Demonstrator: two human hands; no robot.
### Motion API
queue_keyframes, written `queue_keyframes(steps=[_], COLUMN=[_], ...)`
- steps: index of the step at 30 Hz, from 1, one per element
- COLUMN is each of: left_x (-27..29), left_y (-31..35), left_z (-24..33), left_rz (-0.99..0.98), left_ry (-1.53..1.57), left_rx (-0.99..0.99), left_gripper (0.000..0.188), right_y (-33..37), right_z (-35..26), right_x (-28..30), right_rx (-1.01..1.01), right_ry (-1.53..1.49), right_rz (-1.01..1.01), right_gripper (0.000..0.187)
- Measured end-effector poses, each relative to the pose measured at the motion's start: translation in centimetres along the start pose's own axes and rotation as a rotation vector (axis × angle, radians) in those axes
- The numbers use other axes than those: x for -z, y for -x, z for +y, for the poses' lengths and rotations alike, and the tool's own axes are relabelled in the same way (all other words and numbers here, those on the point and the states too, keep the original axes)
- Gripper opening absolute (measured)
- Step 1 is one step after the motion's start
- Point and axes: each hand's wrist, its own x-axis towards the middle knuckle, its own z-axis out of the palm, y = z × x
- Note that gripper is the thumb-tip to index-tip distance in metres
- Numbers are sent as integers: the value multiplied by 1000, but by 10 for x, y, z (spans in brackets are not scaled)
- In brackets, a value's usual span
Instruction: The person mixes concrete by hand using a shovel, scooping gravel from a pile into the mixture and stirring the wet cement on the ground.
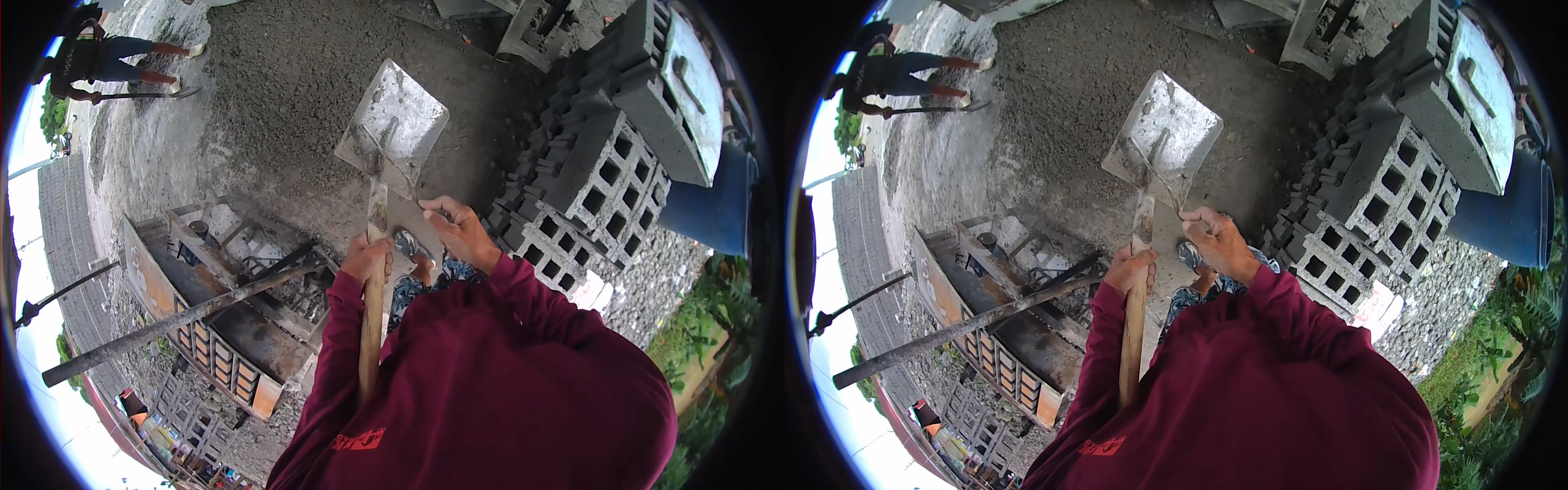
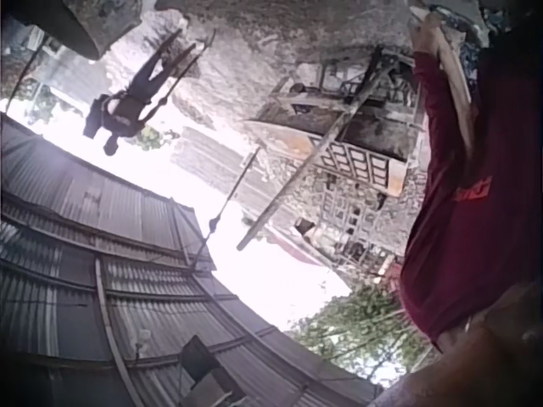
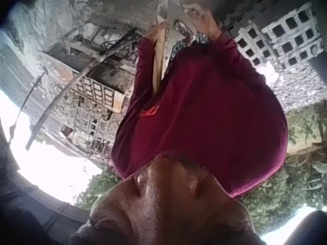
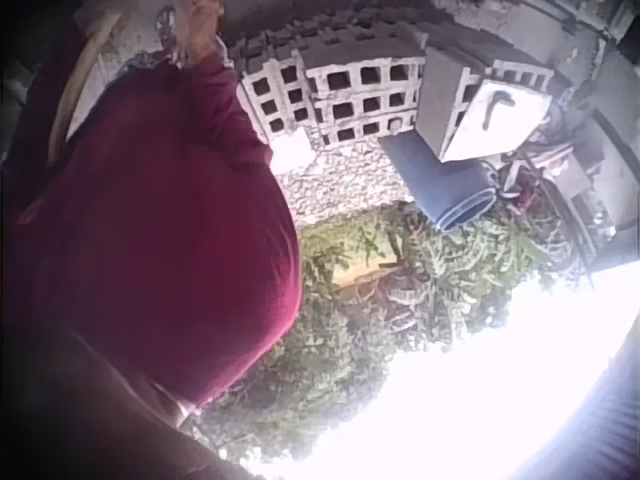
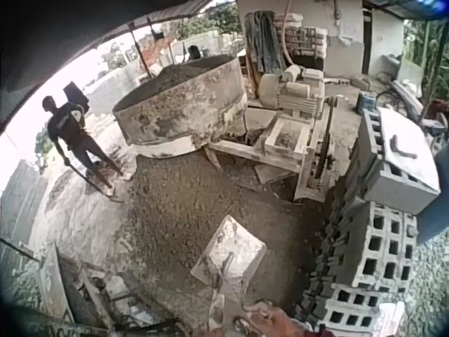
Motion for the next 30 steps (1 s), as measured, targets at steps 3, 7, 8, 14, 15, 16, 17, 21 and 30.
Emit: queue_keyframes(steps=[3, 7, 8, 14, 15, 16, 17, 21, 30], left_x=[17, 20, 18, 23, 29, 36, 42, 35, 29], left_y=[-8, -2, -5, -5, -9, -12, -16, -12, -5], left_z=[5, 7, 4, -10, -12, -17, -22, -13, -1], left_rz=[-20, -70, -89, -4, -38, -34, -152, -282, -70], left_ry=[-7, 36, 9, -108, -25, -25, 189, 492, 265], left_rx=[2, 13, -31, -57, -48, -47, -29, -18, -85], left_gripper=[19, 19, 19, 16, 16, 16, 15, 15, 21], right_y=[35, 21, 7, 23, 37, 50, 60, 90, 15], right_z=[-8, 36, 47, -11, -15, -17, -21, -38, -18], right_x=[19, 23, 35, 57, 58, 57, 58, 59, 17], right_rx=[-127, -157, -174, -312, -309, -311, -311, -256, -101], right_ry=[-111, -80, -52, 18, 2, -21, -22, -90, 178], right_rz=[-110, -115, -59, -70, -72, -75, -80, -84, -79], right_gripper=[33, 35, 35, 34, 34, 34, 34, 32, 34])
